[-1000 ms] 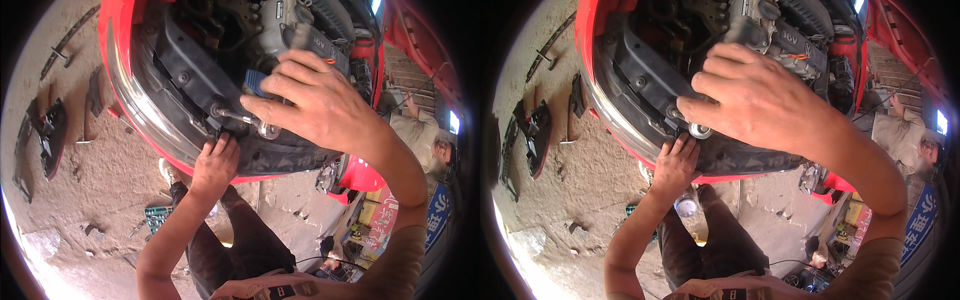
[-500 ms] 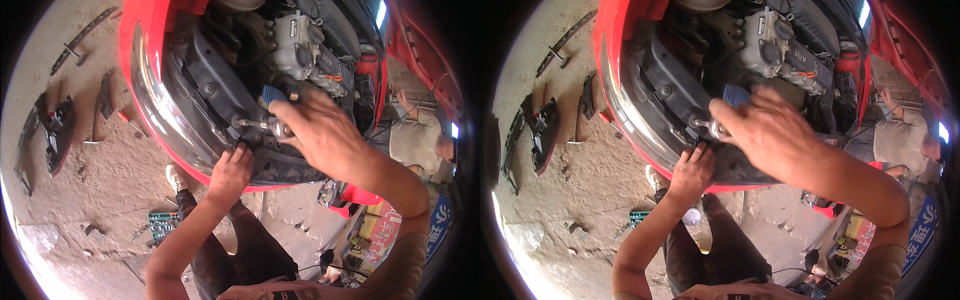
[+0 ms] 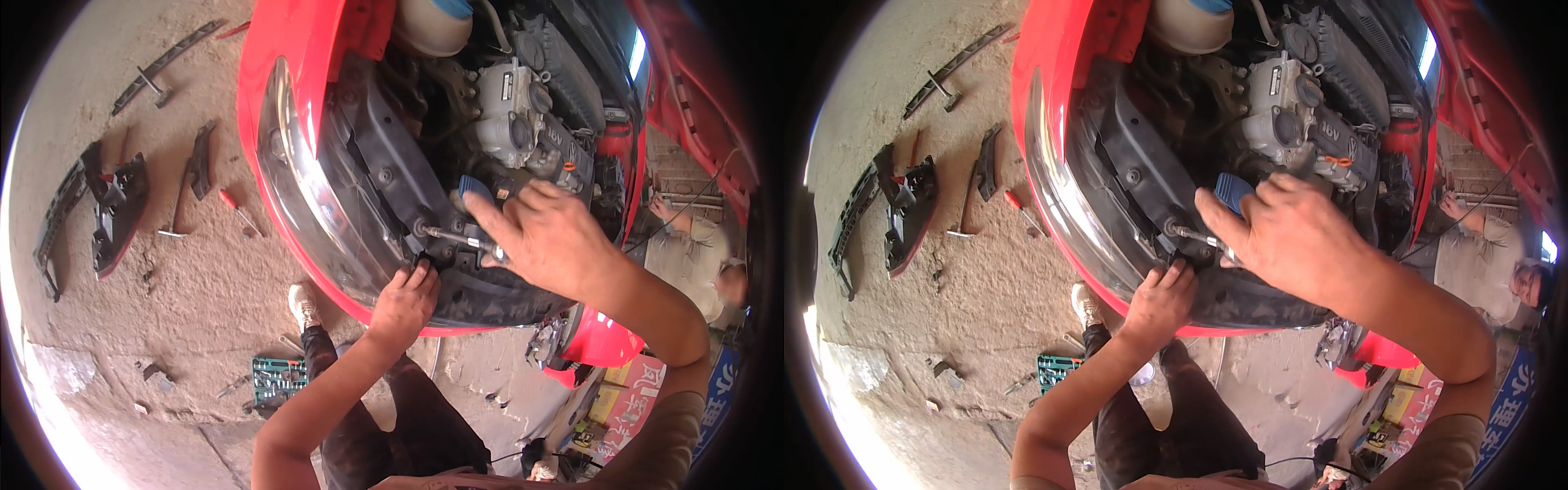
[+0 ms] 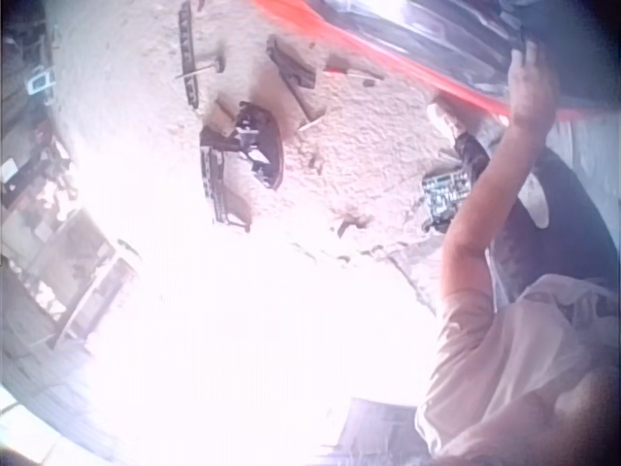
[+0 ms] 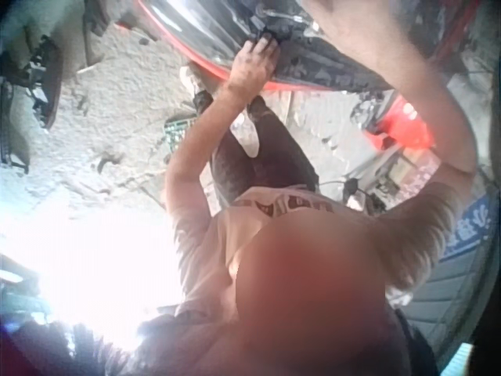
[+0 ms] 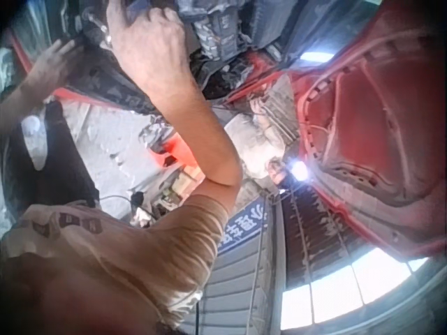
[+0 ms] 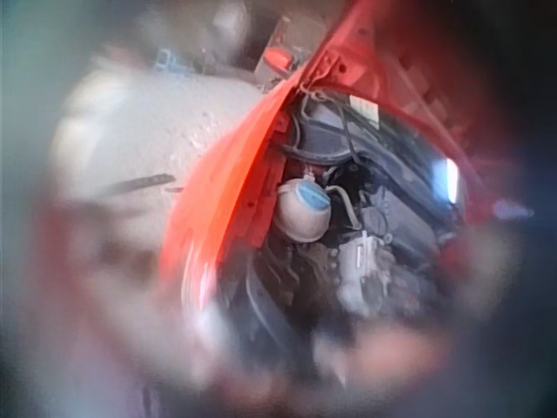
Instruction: The person removes a black plastic cover from the front of a red car, then uses a ratchet to tighten bolts on the engine bay area. The person closes the hood at the end.
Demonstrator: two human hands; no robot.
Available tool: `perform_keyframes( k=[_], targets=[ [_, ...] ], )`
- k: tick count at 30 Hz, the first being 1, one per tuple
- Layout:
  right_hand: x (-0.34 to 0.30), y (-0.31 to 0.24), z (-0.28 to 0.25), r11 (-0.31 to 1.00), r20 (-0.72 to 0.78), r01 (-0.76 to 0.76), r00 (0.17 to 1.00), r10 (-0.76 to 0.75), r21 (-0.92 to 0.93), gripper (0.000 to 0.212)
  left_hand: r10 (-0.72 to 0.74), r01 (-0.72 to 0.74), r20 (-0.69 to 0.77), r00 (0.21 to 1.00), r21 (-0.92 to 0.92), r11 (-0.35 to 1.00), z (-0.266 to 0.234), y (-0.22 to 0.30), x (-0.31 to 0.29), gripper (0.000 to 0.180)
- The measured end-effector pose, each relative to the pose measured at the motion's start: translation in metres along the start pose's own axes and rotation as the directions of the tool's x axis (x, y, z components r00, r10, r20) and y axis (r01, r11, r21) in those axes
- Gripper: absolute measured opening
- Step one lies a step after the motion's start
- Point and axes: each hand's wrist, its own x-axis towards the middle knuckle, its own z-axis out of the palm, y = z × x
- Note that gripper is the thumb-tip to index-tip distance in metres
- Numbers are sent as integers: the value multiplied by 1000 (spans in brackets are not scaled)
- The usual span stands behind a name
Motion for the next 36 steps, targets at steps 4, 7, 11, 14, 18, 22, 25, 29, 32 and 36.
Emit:
perform_keyframes(
  k=[4, 7, 11, 14, 18, 22, 25, 29, 32, 36],
  targets=[
    [-2, 10, 11, 941, -75, 192, 981, -178, 279, 46, -13, 13, -12, 1000, -8, 1000, -2, 2, 3, 43],
    [3, 13, 15, 933, -128, 197, 978, -165, 300, 38, -14, 14, -4, 1000, -19, 1000, -5, 1, 4, 43],
    [9, 14, 12, 940, -130, 246, 967, -220, 235, 42, 1, -1, -48, 999, 9, 1000, 0, -2, 0, 43],
    [9, 13, 9, 942, -23, 152, 988, -152, 300, 48, -6, 6, -70, 998, -9, 1000, 4, 1, 2, 42],
    [11, 3, 1, 893, 179, -95, 984, 17, 439, 45, -9, 9, -78, 997, -6, 1000, 3, 0, 0, 42],
    [16, -8, -12, 766, 358, -348, 919, 166, 540, 40, 9, -6, -67, 998, 40, 999, 1, -1, -1, 42],
    [15, -4, -7, 846, 209, -187, 974, 92, 499, 38, 8, -7, -57, 998, 21, 1000, 1, -1, 0, 43],
    [20, 10, 0, 956, -69, 260, 965, -253, 132, 26, 1, 0, -58, 998, 4, 1000, 5, 1, 0, 41],
    [30, 19, 1, 924, -126, 377, 922, -367, 66, 20, -4, 5, -54, 999, 7, 1000, 7, 1, 2, 40],
    [29, 17, 2, 940, -43, 259, 966, -256, 220, 26, -9, 8, -69, 998, -5, 1000, 6, 1, 1, 41]
  ],
)
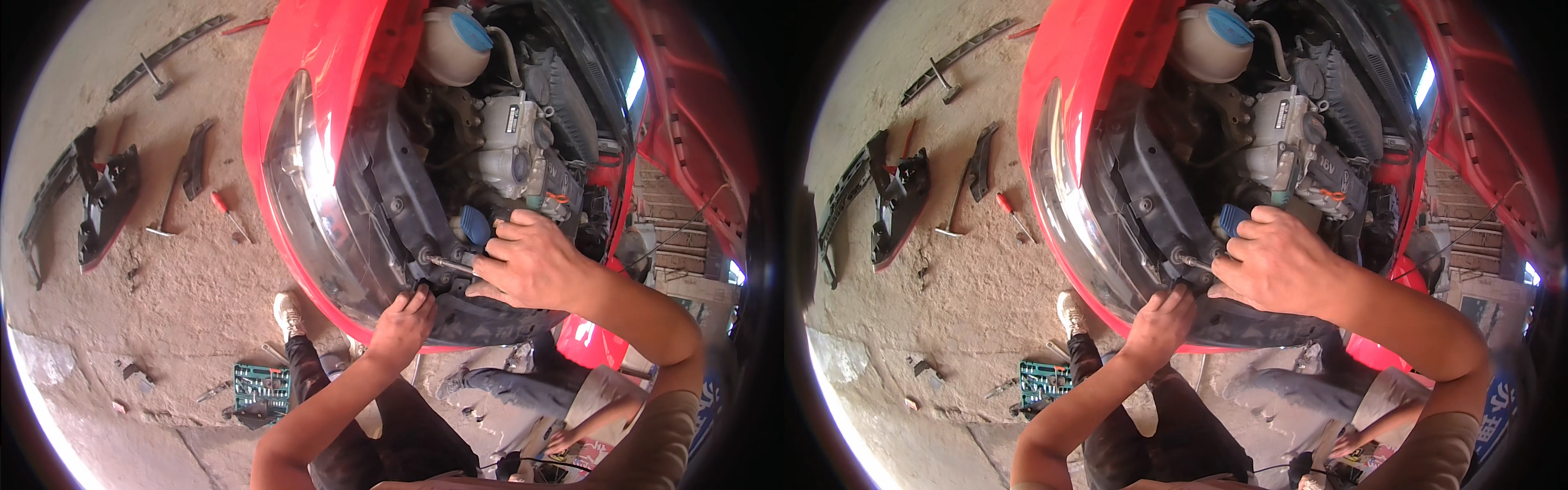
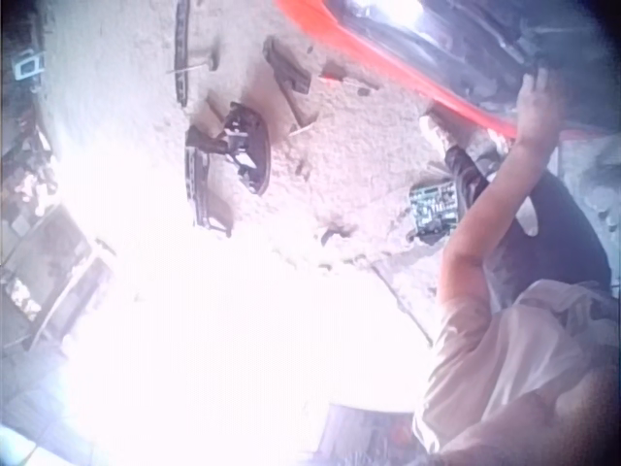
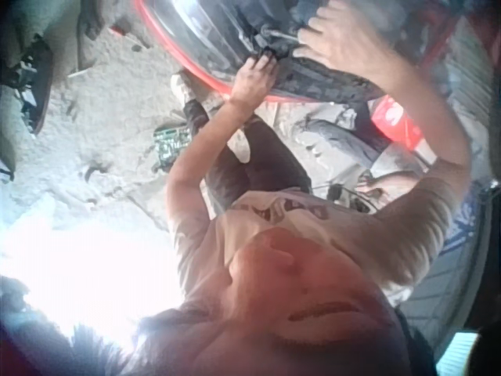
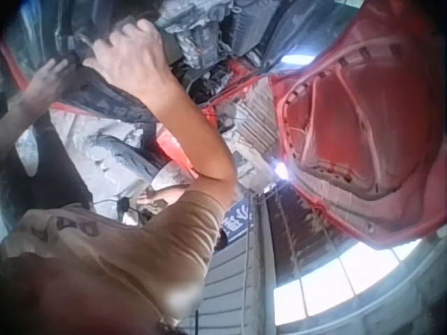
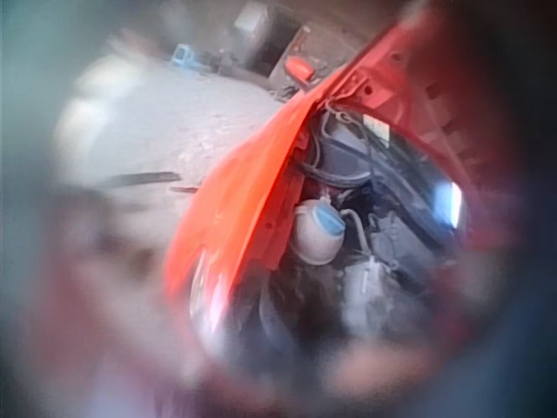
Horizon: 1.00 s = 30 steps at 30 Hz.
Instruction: The person removes a black plastic cover from the front of a red car, then uses a ratchet to tighten bolts on the engine bay area. The person closes the hood at the end.
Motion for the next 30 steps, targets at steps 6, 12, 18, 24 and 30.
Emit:
perform_keyframes(
  k=[6, 12, 18, 24, 30],
  targets=[
    [13, -28, -10, 730, 275, -643, 763, 585, 231, 37, -5, 5, 28, 1000, 13, 1000, -6, -1, 0, 42],
    [9, 4, -2, 994, -108, 6, 994, -18, -112, 32, -5, 4, 62, 998, 12, 1000, -3, 2, 1, 44],
    [9, 9, 7, 998, -85, -42, 995, 46, 40, 31, 2, -4, 78, 997, 23, 1000, -8, -1, -1, 45],
    [11, -22, 8, 809, 32, -562, 824, 566, 172, 39, -9, 8, 38, 999, 16, 1000, -9, -1, 3, 42],
    [7, -5, 11, 964, -153, -266, 952, 264, 9, 31, -12, 12, -6, 1000, -25, 1000, -11, 0, 5, 40]
  ],
)
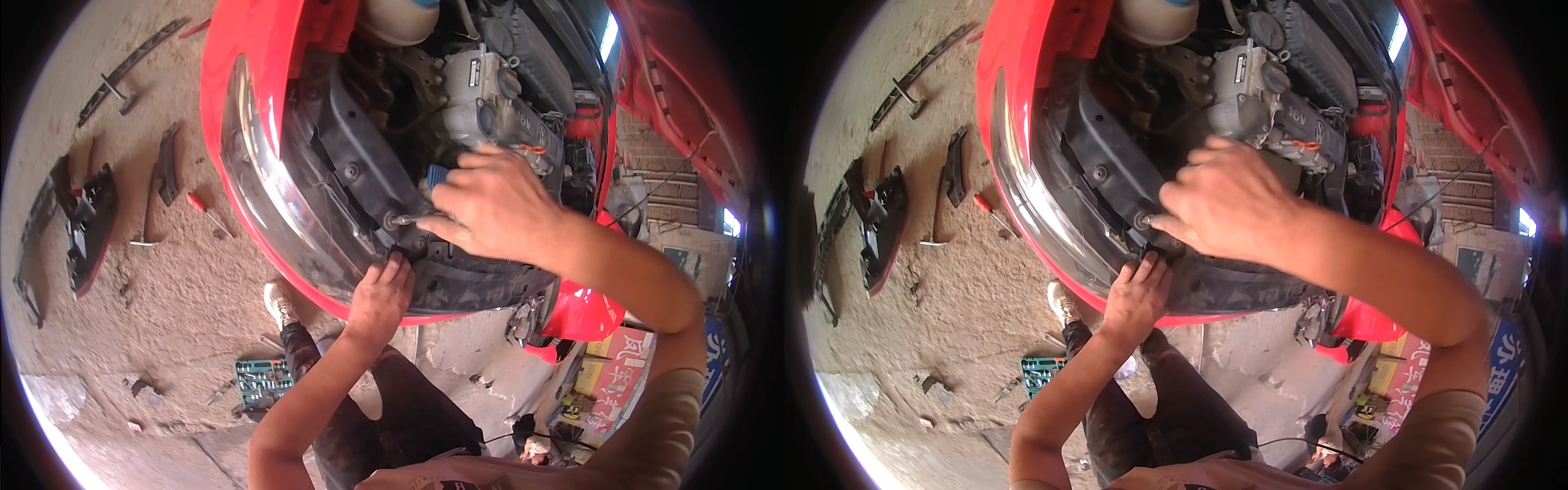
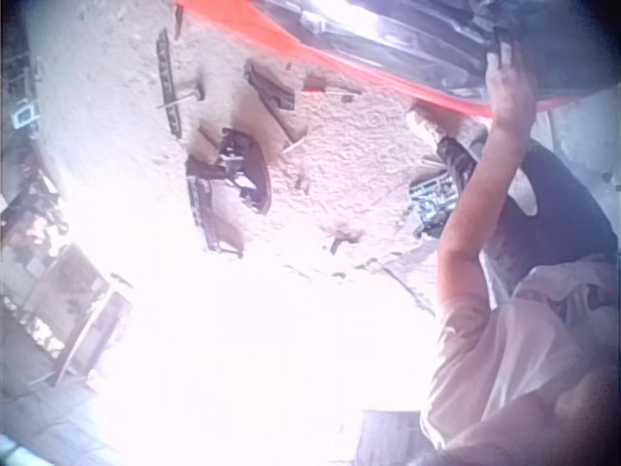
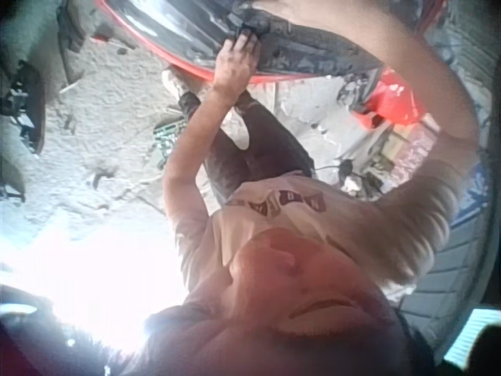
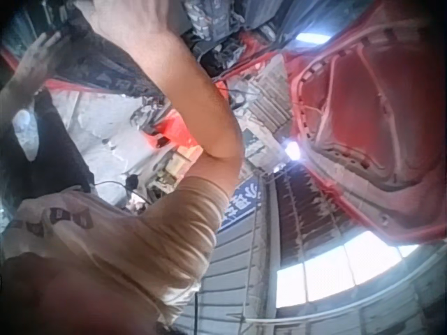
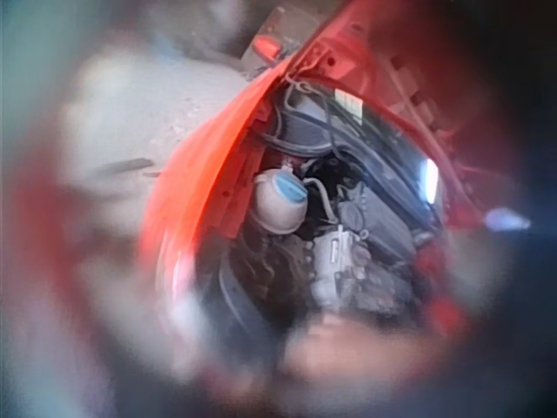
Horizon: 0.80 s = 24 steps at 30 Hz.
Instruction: The person removes a black plastic cover from the front of a red car, then uses a ratchet to tighten bolts on the engine bay area. The person closes the hood at the end.
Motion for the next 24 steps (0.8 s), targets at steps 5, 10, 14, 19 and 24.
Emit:
perform_keyframes(
  k=[5, 10, 14, 19, 24],
  targets=[
    [5, 11, 7, 905, -85, 425, 902, -423, 0, 27, 7, -9, -66, 998, -21, 1000, 9, -4, -2, 51],
    [-1, 1, 14, 990, -137, 108, 986, -95, 91, 31, 16, -17, -59, 998, -29, 999, 9, -3, -2, 52],
    [-5, -15, 12, 977, -38, -191, 980, 195, 98, 30, 14, -17, -61, 998, -49, 999, 8, -3, -2, 55],
    [-4, -30, 7, 889, 78, -448, 894, 442, 99, 29, 40, -40, -44, 998, 6, 999, 7, -4, -3, 53],
    [-4, 5, 4, 995, -96, 94, 991, -97, -39, 22, 107, -107, -69, 992, -2, 994, 3, -14, 1, 45]
  ],
)
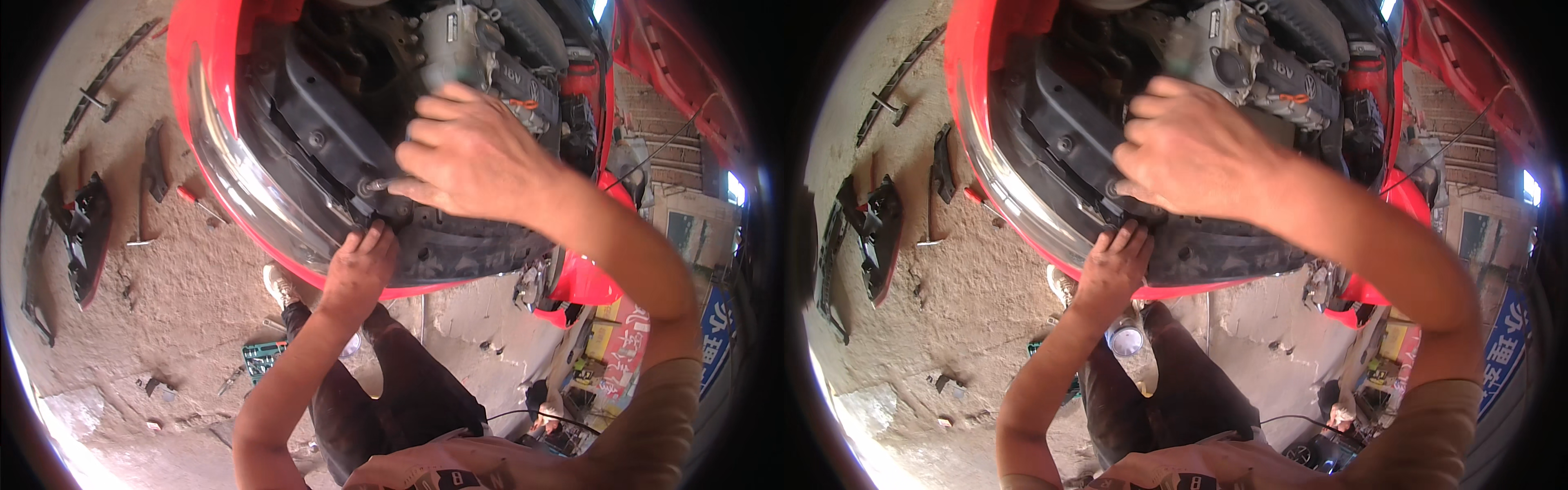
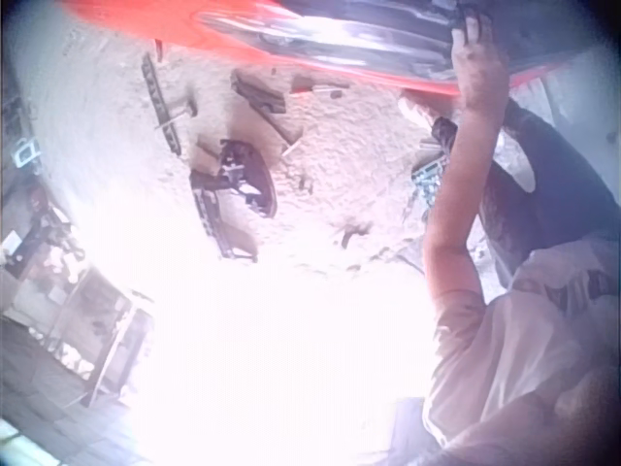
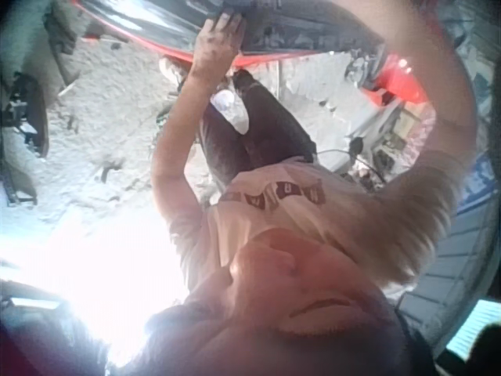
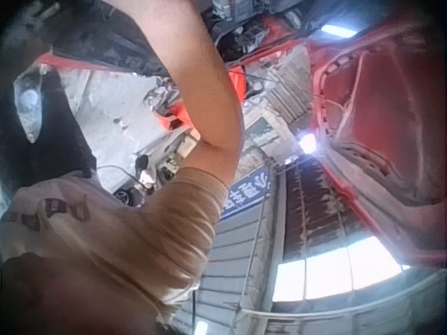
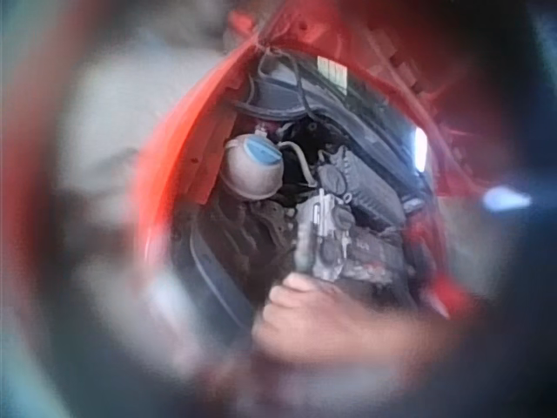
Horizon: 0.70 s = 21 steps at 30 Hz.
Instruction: The person removes a black plastic cover from the front of a red car, then uses a ratchet to tighten bolts on the engine bay area. The person closes the hood at the end.
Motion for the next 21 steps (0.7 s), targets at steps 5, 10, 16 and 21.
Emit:
perform_keyframes(
  k=[5, 10, 16, 21],
  targets=[
    [-1, 11, 18, 937, -148, 349, 928, -342, 27, 27, 22, -21, -21, 1000, 30, 999, -2, -3, 3, 37],
    [-4, -4, 21, 984, -185, 160, 972, -143, 77, 27, 18, -18, -10, 1000, 8, 1000, -6, 0, 4, 35],
    [-5, -23, 20, 978, -71, -181, 979, 189, 101, 27, 3, -3, -12, 1000, -20, 1000, -6, 3, 4, 36],
    [1, -34, 12, 904, 5, -416, 909, 417, 98, 23, -1, 0, -27, 1000, -20, 1000, -10, 4, 6, 38]
  ],
)
